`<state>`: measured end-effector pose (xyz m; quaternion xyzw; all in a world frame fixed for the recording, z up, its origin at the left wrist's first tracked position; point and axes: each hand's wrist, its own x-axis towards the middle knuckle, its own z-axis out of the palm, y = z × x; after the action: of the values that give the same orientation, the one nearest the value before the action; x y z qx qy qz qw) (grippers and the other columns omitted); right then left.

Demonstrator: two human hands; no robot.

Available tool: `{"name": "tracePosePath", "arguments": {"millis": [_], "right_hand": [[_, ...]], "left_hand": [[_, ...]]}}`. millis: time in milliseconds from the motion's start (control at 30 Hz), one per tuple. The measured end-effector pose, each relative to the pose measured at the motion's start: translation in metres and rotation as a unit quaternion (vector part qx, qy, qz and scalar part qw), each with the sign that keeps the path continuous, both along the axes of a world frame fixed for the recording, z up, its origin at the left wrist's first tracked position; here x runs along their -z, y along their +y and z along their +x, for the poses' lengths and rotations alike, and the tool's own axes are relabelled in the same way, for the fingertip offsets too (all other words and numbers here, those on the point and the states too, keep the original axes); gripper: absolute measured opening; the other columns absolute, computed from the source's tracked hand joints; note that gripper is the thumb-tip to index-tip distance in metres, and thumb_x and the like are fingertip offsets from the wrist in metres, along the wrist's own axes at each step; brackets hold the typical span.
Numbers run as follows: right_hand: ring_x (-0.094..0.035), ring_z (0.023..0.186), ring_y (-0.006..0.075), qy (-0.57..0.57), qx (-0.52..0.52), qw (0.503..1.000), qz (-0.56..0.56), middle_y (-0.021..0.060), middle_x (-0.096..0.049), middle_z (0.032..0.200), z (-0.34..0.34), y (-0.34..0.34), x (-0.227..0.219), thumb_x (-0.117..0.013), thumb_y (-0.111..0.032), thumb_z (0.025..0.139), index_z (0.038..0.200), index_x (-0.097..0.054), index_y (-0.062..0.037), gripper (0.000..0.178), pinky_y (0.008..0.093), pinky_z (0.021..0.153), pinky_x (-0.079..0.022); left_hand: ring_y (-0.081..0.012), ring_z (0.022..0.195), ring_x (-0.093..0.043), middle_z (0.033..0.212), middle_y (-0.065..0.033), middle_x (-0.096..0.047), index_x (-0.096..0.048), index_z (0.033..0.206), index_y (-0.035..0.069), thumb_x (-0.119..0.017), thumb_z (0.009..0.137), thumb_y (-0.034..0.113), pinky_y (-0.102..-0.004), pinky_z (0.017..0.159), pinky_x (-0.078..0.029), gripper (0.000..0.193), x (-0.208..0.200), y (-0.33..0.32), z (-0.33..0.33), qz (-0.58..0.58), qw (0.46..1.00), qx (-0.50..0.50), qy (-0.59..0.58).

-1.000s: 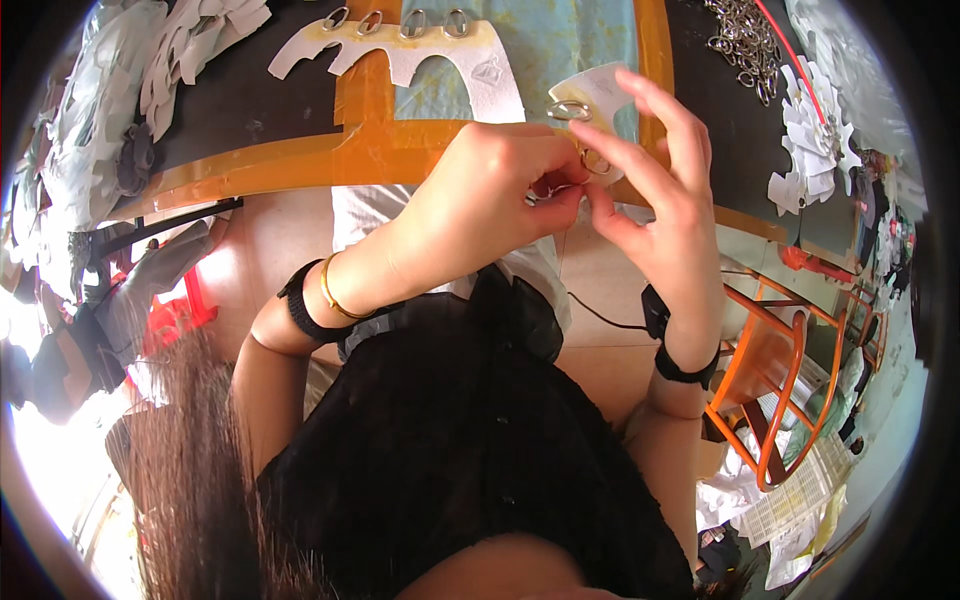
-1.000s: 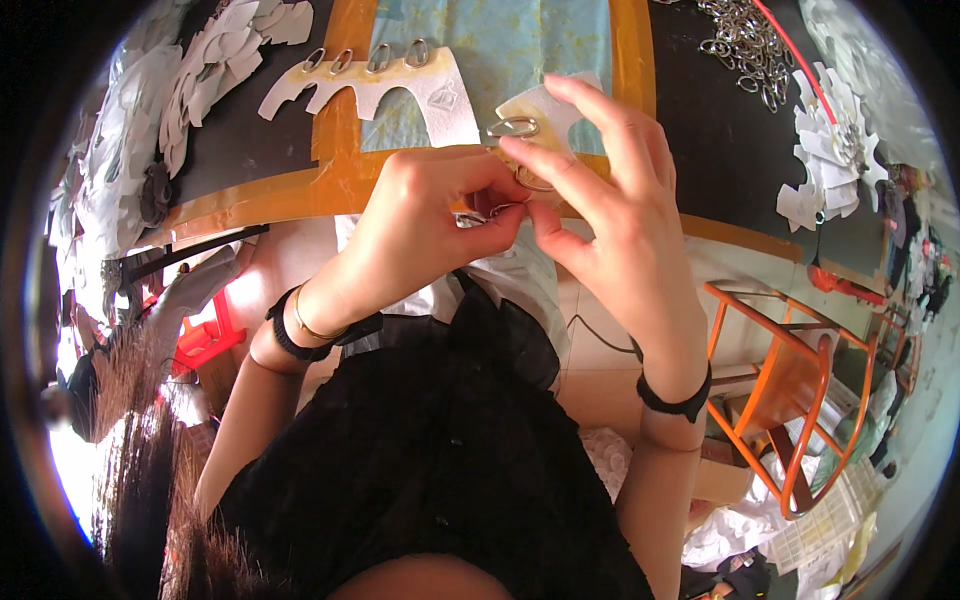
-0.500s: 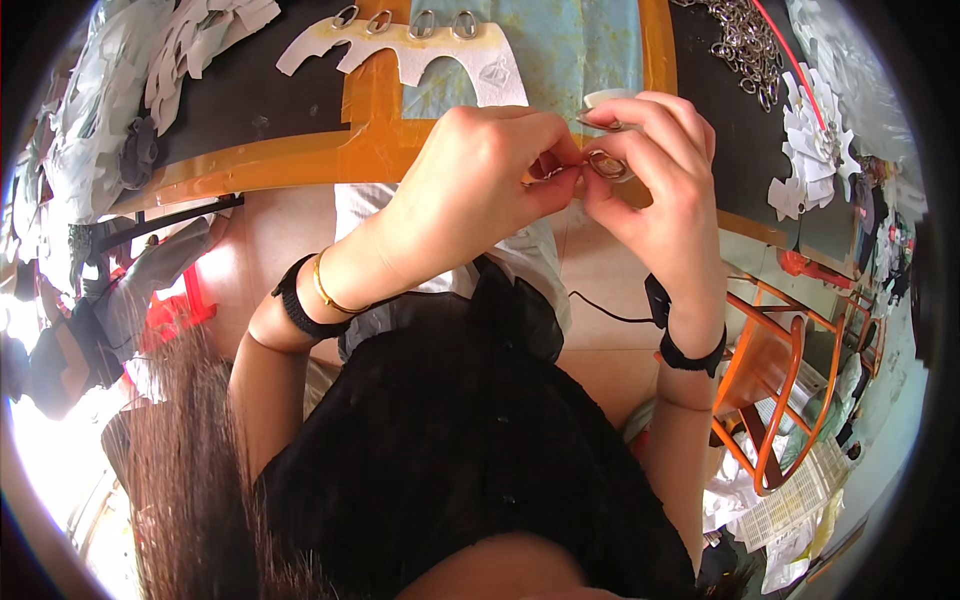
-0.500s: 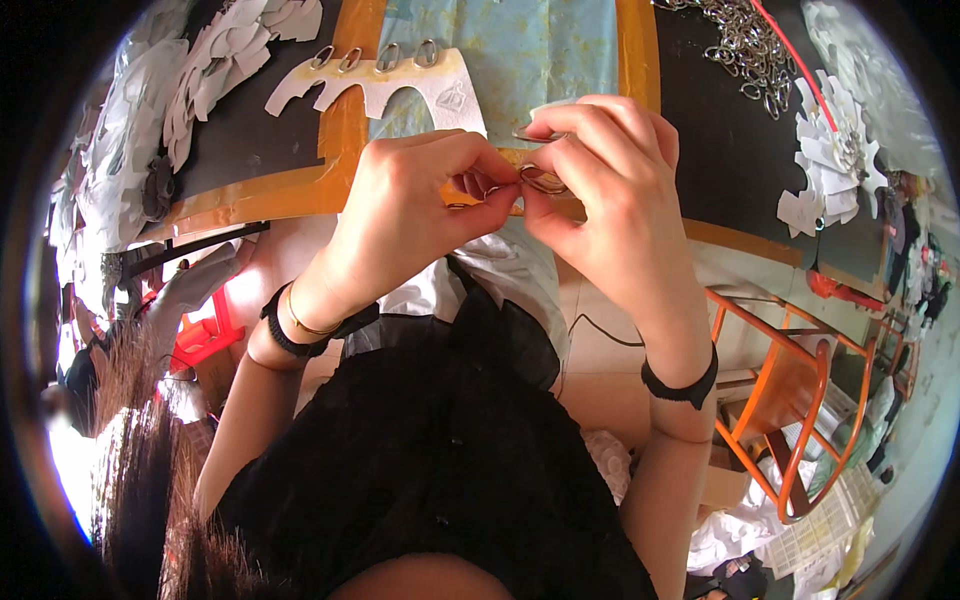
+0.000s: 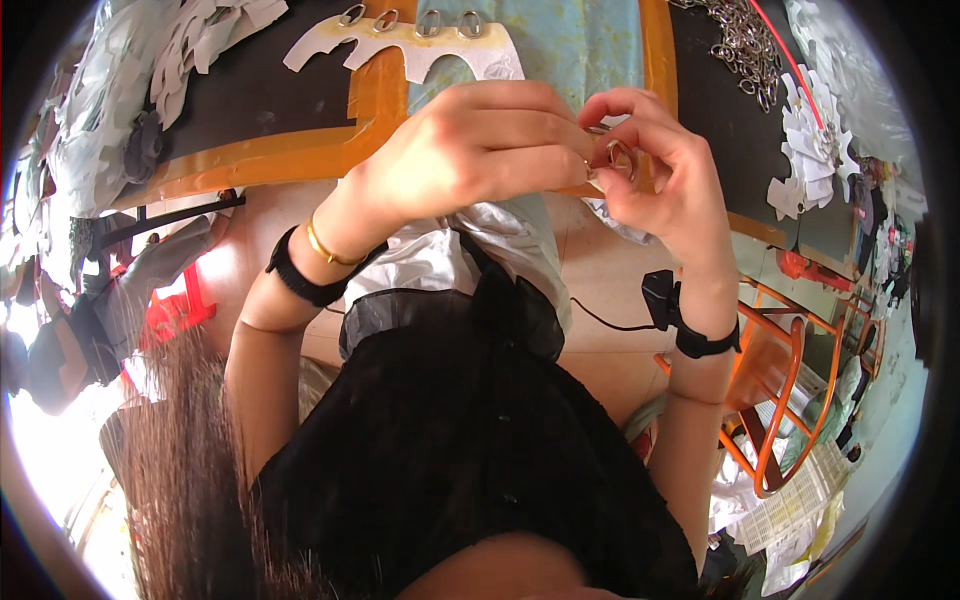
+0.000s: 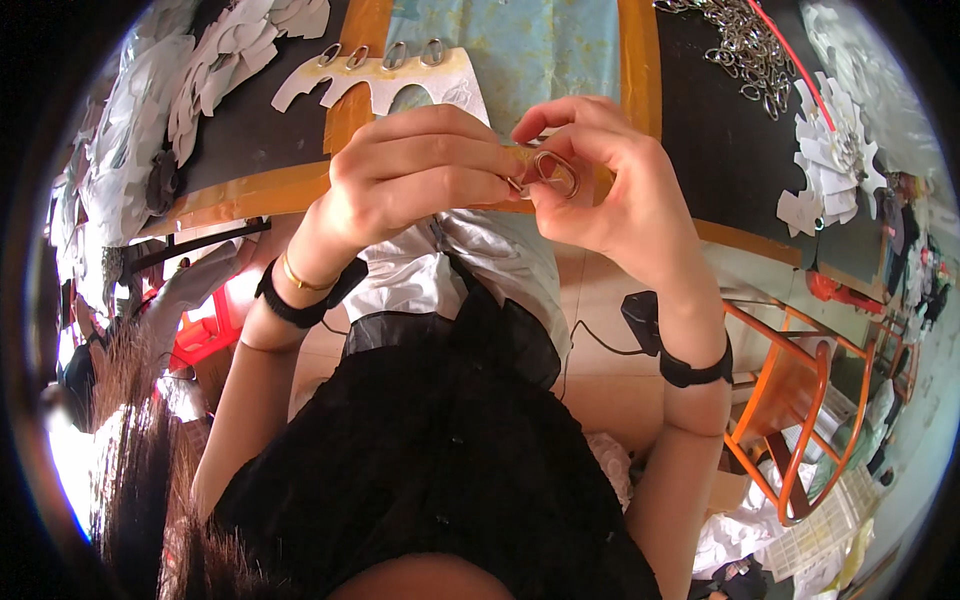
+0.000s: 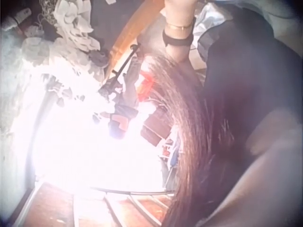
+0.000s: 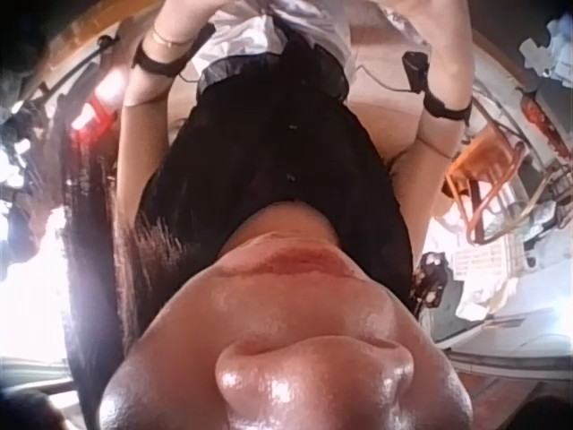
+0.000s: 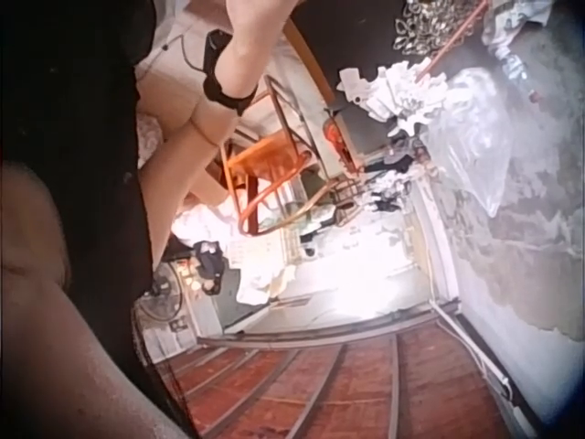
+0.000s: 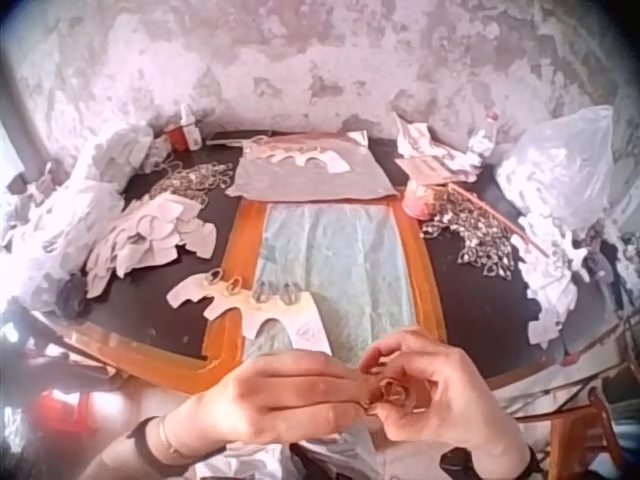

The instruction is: Insert metal rings into pre-cut holes of a shoe upper component.

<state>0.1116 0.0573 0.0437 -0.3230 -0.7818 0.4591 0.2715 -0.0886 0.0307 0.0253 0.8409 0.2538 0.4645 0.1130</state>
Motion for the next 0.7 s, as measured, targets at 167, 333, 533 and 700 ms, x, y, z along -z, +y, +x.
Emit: {"name": "tracePosePath", "arguments": {"millis": [167, 333, 533, 700], "right_hand": [[-0.052, 0.082, 0.0129, 0.089, -0.044, 0.963, -0.251, 0.0069, -0.059, 0.099, 0.006, 0.003, 0.012, -0.06, -0.002, 0.066, 0.078, -0.06, 0.0014, 0.012, 0.0264, 0.077, -0.042], [-0.054, 0.091, 0.0204, -0.076, -0.008, 0.997, 0.031, 0.0052, -0.056, 0.102, 0.009, -0.007, -0.001, -0.063, -0.002, 0.063, 0.079, -0.059, -0.0005, 0.016, 0.032, 0.081, -0.042], [-0.05, 0.106, 0.0252, -0.253, 0.04, 0.876, 0.408, 0.0035, -0.056, 0.099, -0.007, -0.015, -0.038, -0.065, 0.001, 0.056, 0.069, -0.051, -0.0046, 0.019, 0.0393, 0.088, -0.037], [-0.049, 0.109, 0.0261, -0.219, 0.02, 0.901, 0.375, 0.0063, -0.055, 0.106, -0.001, -0.007, -0.041, -0.066, 0.001, 0.063, 0.094, -0.058, -0.0057, 0.033, 0.0374, 0.091, -0.038]], "left_hand": [[-0.0207, 0.07, -0.062, 0.074, -0.0056, -0.064, -0.063, 0.076, 0.001, -0.075, 0.06, 0.004, -0.0274, 0.059, -0.051, 0.02, 0.004, 0.009, 0.002, 0.021, 0.996, 0.062, -0.064], [-0.0195, 0.068, -0.062, 0.071, -0.0071, -0.063, -0.063, 0.083, 0.001, -0.074, 0.062, 0.001, -0.025, 0.058, -0.05, 0.024, -0.003, -0.002, 0.011, -0.202, 0.978, 0.023, -0.05], [-0.0073, 0.077, -0.058, 0.086, -0.0044, -0.063, -0.06, 0.093, -0.002, -0.065, 0.082, 0.008, -0.0216, 0.072, -0.048, 0.015, 0.011, -0.021, 0.032, -0.602, 0.744, 0.033, -0.288], [-0.0092, 0.078, -0.059, 0.083, -0.0041, -0.061, -0.06, 0.091, -0.002, -0.063, 0.084, 0.012, -0.0214, 0.071, -0.05, 0.016, 0.015, -0.019, 0.039, -0.632, 0.693, 0.061, -0.341]]}}
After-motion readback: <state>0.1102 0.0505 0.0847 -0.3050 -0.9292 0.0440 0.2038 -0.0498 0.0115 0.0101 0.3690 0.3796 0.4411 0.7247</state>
